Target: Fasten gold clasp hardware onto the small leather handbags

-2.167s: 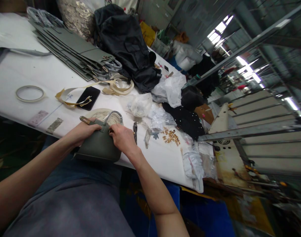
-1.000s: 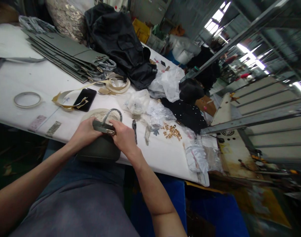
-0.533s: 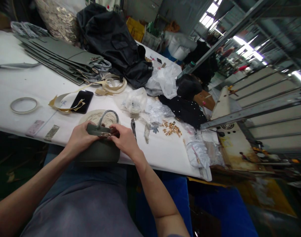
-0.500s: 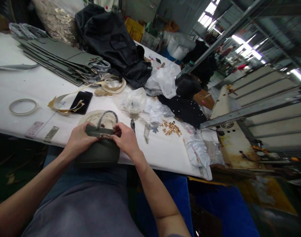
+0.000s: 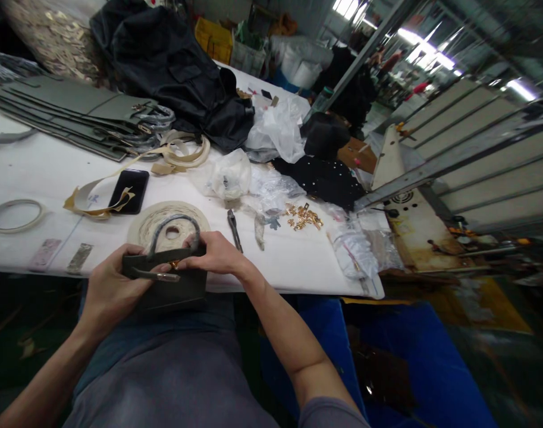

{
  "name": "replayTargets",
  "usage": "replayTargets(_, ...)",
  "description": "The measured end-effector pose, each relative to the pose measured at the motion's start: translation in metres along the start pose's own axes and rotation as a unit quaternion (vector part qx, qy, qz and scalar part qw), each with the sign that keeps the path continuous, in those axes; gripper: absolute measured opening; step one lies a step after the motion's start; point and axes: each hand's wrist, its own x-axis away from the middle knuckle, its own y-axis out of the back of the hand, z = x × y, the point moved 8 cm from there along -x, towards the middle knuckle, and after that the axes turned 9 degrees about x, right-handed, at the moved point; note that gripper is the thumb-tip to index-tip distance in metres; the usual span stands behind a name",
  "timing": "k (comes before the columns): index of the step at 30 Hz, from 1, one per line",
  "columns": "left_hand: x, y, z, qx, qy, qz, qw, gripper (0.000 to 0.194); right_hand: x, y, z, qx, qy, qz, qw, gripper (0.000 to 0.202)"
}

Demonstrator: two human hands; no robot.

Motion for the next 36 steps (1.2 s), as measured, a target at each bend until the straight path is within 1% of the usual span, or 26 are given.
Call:
replayTargets(3,0.009,0.006,0.002,-0.003,-0.004,-0.007,1.000,0.047,0.003,-0.012,0.003,-0.042,0.009,0.009,0.999,0.042)
replayTargets(5,0.012,0.008,0.003,0.000,-0.003,-0.007,1.000,0.046,0.005,-0.016,0.003,-0.039,0.003,-0.005,0.999,0.043)
replayTargets(9,0.016,0.012,0.001,-0.004,-0.001,0.001,1.000,0.044,0.009,-0.018,0.011,-0.019,0.018,-0.022,0.999,0.042)
replayTargets(15,0.018,0.014,-0.003,0.003,-0.005,0.011,1.000,0.041,0.014,-0.023,0.025,-0.005,0.030,-0.021,0.999,0.035)
replayTargets(18,0.017,0.021,-0.006,-0.017,-0.003,0.014,1.000,0.043,0.021,-0.021,0.035,0.021,0.051,-0.046,0.997,0.023)
replayTargets(20,0.016,0.028,-0.016,-0.028,-0.033,0.051,0.998,0.055,0.028,-0.015,0.047,0.051,0.082,-0.083,0.992,0.015)
replayTargets(21,0.016,0.031,-0.024,-0.027,-0.056,0.087,0.994,0.064,0.032,-0.012,0.054,0.064,0.101,-0.098,0.988,0.014)
replayTargets(22,0.018,0.033,-0.033,-0.019,-0.080,0.140,0.987,0.073,0.037,-0.010,0.062,0.076,0.121,-0.107,0.984,0.013)
replayTargets(23,0.020,0.036,-0.041,-0.012,-0.098,0.190,0.977,0.077,0.041,-0.008,0.070,0.087,0.145,-0.113,0.979,0.012)
replayTargets(24,0.023,0.039,-0.048,-0.008,-0.103,0.235,0.966,0.075,0.046,-0.008,0.078,0.097,0.171,-0.113,0.974,0.010)
replayTargets(25,0.024,0.044,-0.055,-0.006,-0.106,0.262,0.959,0.065,0.051,-0.010,0.086,0.109,0.200,-0.109,0.968,0.009)
replayTargets(27,0.025,0.053,-0.069,-0.019,-0.114,0.264,0.957,0.039,0.060,-0.017,0.101,0.137,0.256,-0.101,0.952,0.012)
replayTargets(28,0.026,0.055,-0.077,-0.033,-0.134,0.254,0.957,0.028,0.064,-0.021,0.107,0.153,0.279,-0.100,0.943,0.016)
replayTargets(29,0.028,0.055,-0.086,-0.054,-0.165,0.247,0.953,0.022,0.068,-0.025,0.112,0.170,0.297,-0.101,0.934,0.019)
replayTargets(31,0.036,0.048,-0.103,-0.111,-0.248,0.243,0.931,0.028,0.074,-0.032,0.120,0.205,0.317,-0.112,0.919,0.022)
replayTargets(33,0.046,0.042,-0.114,-0.160,-0.327,0.228,0.903,0.032,0.080,-0.035,0.125,0.235,0.325,-0.132,0.906,0.021)
replayTargets(34,0.050,0.040,-0.117,-0.173,-0.355,0.219,0.892,0.030,0.083,-0.037,0.127,0.247,0.329,-0.142,0.900,0.020)
replayTargets(36,0.055,0.038,-0.119,-0.176,-0.388,0.209,0.880,0.023,0.089,-0.038,0.131,0.261,0.341,-0.163,0.888,0.019)
